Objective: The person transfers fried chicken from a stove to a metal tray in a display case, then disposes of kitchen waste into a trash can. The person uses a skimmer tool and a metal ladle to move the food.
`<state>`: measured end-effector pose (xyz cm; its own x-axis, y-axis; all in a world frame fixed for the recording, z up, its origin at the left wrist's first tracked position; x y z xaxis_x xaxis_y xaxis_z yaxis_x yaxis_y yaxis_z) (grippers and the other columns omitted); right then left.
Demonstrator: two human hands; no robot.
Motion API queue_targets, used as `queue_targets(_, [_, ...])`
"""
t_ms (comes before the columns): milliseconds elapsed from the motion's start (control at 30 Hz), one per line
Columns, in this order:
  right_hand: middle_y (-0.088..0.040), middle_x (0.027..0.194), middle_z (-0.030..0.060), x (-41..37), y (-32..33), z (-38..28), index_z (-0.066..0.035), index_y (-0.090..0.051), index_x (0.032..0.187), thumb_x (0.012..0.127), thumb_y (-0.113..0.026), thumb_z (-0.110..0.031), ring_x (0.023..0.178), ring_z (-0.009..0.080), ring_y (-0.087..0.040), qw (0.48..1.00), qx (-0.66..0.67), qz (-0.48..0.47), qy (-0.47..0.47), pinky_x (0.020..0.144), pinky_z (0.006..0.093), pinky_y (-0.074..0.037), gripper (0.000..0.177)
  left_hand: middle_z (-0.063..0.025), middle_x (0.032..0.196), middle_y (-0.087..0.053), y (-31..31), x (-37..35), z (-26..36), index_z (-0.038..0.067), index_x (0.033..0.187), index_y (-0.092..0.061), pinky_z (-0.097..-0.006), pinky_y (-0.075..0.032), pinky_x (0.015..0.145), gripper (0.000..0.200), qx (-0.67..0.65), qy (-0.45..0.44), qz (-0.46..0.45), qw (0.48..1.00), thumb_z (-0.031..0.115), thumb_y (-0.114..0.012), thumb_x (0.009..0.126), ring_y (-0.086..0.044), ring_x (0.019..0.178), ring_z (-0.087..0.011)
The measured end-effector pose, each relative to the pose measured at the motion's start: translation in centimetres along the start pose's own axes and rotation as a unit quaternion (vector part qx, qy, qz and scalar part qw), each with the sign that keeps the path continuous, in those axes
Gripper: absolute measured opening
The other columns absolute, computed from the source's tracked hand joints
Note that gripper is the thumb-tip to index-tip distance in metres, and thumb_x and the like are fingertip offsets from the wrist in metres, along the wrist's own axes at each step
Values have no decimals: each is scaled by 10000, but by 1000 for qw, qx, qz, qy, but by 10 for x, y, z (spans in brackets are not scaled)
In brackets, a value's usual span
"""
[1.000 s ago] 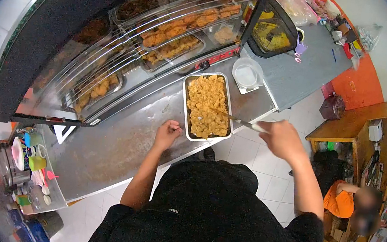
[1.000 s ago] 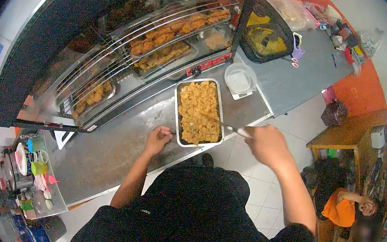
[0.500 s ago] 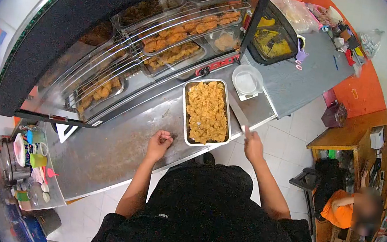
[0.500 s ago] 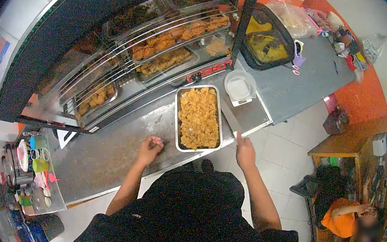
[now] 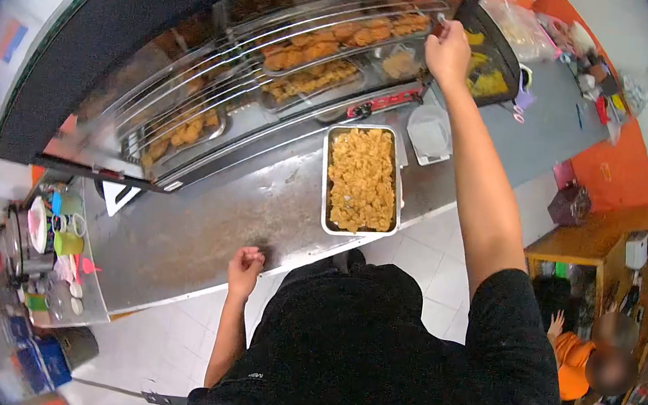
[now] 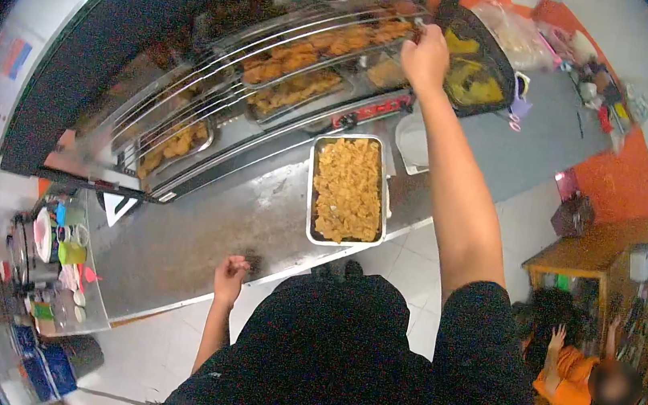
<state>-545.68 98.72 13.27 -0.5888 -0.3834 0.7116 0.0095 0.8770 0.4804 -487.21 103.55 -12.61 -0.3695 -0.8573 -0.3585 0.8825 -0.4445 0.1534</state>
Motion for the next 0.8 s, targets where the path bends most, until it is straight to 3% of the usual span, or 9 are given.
queue_targets(67, [-654, 882, 195, -8, -9, -15, -13, -595, 982, 764, -603, -140, 876, 384, -631, 999, -22, -33, 8, 790, 476, -493, 253, -29, 870, -676, 12, -15, -16, 22, 1060, -587, -240, -493, 640, 184, 10, 48, 19, 999, 18, -635, 882, -605, 734, -90])
queue_targets(167, [-682, 831, 175, -26, -17, -50, -2, -613, 966, 787, -646, -220, 815, 333, -675, 980, 127, -150, 35, 764, 426, -519, 284, -26, 857, -679, 19, -28, -38, 18, 1066, -592, -239, -481, 605, 192, 5, 47, 39, 998, 27, -637, 880, -605, 713, -94])
queue_targets(300, [-715, 869, 166, -10, -28, -88, 10, -653, 1036, 852, -665, -299, 752, 244, -703, 963, 198, -164, -81, 700, 376, -561, 360, -23, 870, -679, 22, -30, -39, 19, 1071, -592, -232, -477, 627, 199, -20, 39, 53, 998, 24, -636, 877, -607, 729, -96])
queue_targets(400, [-713, 849, 131, -5, -26, -145, 17, -630, 1104, 929, -614, -252, 665, 158, -674, 830, 392, -280, -281, 611, 276, -567, 322, -21, 878, -677, 21, -31, -21, 25, 1078, -590, -229, -474, 647, 204, 7, 33, 65, 997, 20, -631, 878, -607, 741, -95])
queue_targets(467, [-707, 881, 175, -6, -46, -168, 77, -549, 1206, 951, -590, -237, 671, 188, -680, 734, 469, -353, -341, 565, 283, -577, 406, -21, 881, -678, 20, -26, -7, 32, 1080, -591, -226, -469, 640, 205, -5, 44, 69, 997, 21, -630, 879, -607, 743, -93])
queue_targets(533, [-686, 913, 231, -7, -71, -185, 118, -476, 1229, 975, -527, -175, 678, 221, -688, 681, 540, -305, -390, 545, 300, -578, 391, -19, 882, -678, 17, -22, -5, 40, 1081, -592, -224, -463, 629, 207, -20, 39, 68, 997, 23, -631, 879, -608, 743, -90])
queue_targets(600, [-654, 898, 271, -3, -79, -202, 133, -451, 1198, 982, -472, -101, 667, 248, -685, 691, 541, -269, -397, 512, 317, -577, 319, -15, 882, -678, 18, -20, -11, 49, 1082, -593, -223, -458, 612, 207, -38, 17, 66, 997, 27, -631, 880, -609, 741, -88])
queue_targets(667, [-617, 810, 225, -3, -86, -216, 138, -491, 1045, 938, -440, 16, 599, 251, -668, 730, 531, -187, -387, 465, 321, -554, 170, -12, 884, -678, 17, -22, -11, 50, 1079, -594, -223, -458, 604, 202, -28, 17, 68, 997, 30, -630, 882, -610, 734, -88])
queue_targets(800, [-603, 750, 211, 13, -109, -218, 131, -506, 908, 866, -521, 48, 511, 250, -625, 786, 532, -45, -313, 400, 356, -510, 94, -5, 873, -678, 14, -26, -13, 55, 1072, -596, -224, -458, 596, 192, -41, 21, 56, 997, 41, -636, 885, -611, 721, -85])
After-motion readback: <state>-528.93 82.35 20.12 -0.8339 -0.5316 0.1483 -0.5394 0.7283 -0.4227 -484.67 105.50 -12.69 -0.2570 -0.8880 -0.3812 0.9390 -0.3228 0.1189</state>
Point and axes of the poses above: each hand's wrist, its own x-axis towards the middle knuckle, its own y-axis out of the back of the hand, z = x × y, the point moved 2 cm from there along x, towards the middle knuckle
